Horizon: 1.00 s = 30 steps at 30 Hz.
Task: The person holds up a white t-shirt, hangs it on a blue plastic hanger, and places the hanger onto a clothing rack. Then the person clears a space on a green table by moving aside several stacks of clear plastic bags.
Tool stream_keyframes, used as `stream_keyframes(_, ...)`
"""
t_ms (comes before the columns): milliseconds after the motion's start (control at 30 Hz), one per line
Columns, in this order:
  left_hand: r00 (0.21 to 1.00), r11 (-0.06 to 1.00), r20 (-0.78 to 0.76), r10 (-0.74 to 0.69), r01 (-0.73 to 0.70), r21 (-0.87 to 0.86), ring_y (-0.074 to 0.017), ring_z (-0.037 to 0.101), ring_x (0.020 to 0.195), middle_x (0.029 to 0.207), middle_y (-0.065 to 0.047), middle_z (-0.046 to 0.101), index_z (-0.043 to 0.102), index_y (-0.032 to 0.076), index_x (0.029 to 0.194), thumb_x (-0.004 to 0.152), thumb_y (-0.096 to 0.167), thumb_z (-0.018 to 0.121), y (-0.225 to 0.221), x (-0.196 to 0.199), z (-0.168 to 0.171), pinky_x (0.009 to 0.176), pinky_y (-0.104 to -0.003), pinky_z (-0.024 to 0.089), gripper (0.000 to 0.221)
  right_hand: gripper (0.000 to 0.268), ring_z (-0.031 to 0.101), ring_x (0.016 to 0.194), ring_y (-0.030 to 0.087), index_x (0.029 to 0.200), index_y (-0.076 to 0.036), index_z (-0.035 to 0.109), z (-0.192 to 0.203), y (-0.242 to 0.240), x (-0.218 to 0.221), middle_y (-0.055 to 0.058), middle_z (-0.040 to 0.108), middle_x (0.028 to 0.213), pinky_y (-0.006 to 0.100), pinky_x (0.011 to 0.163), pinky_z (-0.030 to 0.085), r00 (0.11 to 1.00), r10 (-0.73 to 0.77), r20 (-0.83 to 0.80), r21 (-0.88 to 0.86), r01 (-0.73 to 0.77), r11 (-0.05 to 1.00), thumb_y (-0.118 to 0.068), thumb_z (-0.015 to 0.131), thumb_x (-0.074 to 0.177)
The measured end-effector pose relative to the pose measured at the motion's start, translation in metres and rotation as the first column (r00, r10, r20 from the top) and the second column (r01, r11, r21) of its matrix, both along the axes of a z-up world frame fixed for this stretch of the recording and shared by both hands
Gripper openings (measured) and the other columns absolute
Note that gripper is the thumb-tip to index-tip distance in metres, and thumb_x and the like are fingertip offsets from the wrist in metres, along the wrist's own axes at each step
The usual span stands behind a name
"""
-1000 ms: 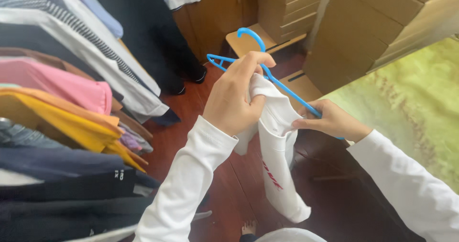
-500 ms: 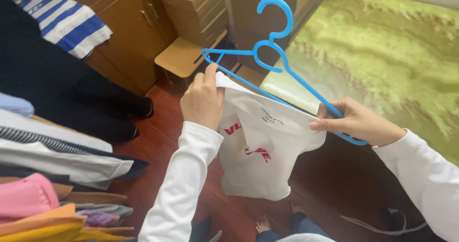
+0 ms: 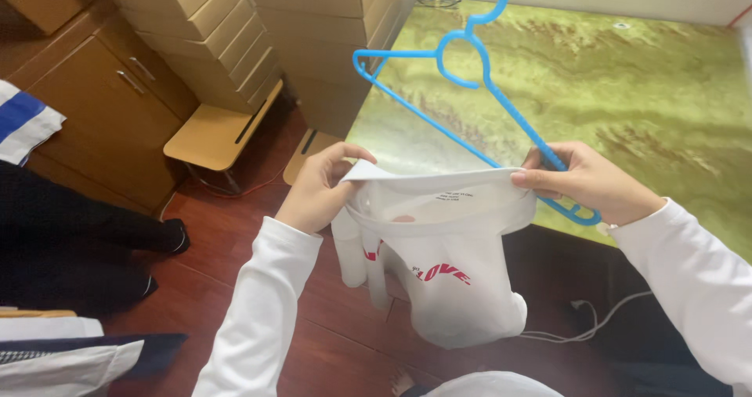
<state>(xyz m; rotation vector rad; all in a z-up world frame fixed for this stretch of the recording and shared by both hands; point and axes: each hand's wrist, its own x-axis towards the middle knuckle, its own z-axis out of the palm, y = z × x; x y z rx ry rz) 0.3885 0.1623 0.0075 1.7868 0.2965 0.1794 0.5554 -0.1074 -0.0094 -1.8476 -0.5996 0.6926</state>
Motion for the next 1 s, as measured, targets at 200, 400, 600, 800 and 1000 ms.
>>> stream_keyframes(200,0.978,0.832,0.200,0.062,-0.161,0.530,-0.0154,0.046,0.047,0.055,-0.003,0.057,0.064,0.015,0.083,0.076,0.015,0.059,-0.041,0.052,-0.018,0.052,-0.027,0.039,0.009,0.027,0.032,0.047,0.014,0.058,0.000,0.058,0.004,-0.055,0.028,0.004,0.037,0.048,0.026,0.046,0.025,0.999,-0.033,0.024,-0.030,0.033,0.999,-0.018,0.069,0.074)
stream_keyframes(400,0.873,0.698,0.453,0.182,-0.439,0.565,-0.0297,0.055,0.058,0.065,-0.006,0.060,0.056,0.015,0.086,0.065,0.003,0.048,-0.096,0.121,-0.030,0.054,-0.037,0.042,0.026,0.024,0.034,0.043,0.013,0.064,0.000,0.063,0.008,-0.097,0.032,0.005,0.040,0.046,0.026,0.040,0.029,0.998,-0.043,0.055,-0.081,0.048,0.996,-0.020,0.067,0.076)
stream_keyframes(600,0.884,0.624,0.399,0.245,-0.459,0.633,-0.0340,0.056,0.058,0.063,-0.004,0.061,0.059,0.024,0.090,0.068,0.012,0.053,-0.124,0.165,-0.038,0.052,-0.041,0.041,0.027,0.035,0.039,0.035,0.013,0.113,-0.008,0.056,0.023,-0.183,0.047,-0.002,0.022,0.050,0.035,0.077,0.054,0.995,0.039,0.091,0.044,-0.043,0.998,-0.021,0.033,0.091)
stream_keyframes(800,0.871,0.520,0.306,0.383,-0.477,0.709,-0.0410,0.056,0.059,0.063,-0.012,0.061,0.049,0.016,0.083,0.073,0.015,0.056,-0.102,0.207,-0.043,0.055,-0.050,0.042,0.012,0.038,0.043,0.030,0.017,0.110,-0.001,0.058,0.032,-0.266,0.076,0.002,0.028,0.044,0.052,0.075,0.064,1.000,0.015,-0.021,0.126,-0.012,0.992,-0.020,0.033,0.090)
stream_keyframes(1000,0.902,0.511,0.283,0.327,-0.420,0.750,-0.0368,0.055,0.059,0.059,-0.009,0.058,0.053,0.017,0.075,0.076,0.020,0.057,-0.090,0.234,-0.032,0.053,-0.047,0.042,0.005,0.040,0.051,0.028,0.018,0.112,-0.004,0.063,0.042,-0.280,0.082,0.003,0.037,0.037,0.044,0.072,0.068,0.998,0.055,-0.010,-0.026,-0.055,0.998,-0.020,0.036,0.087)
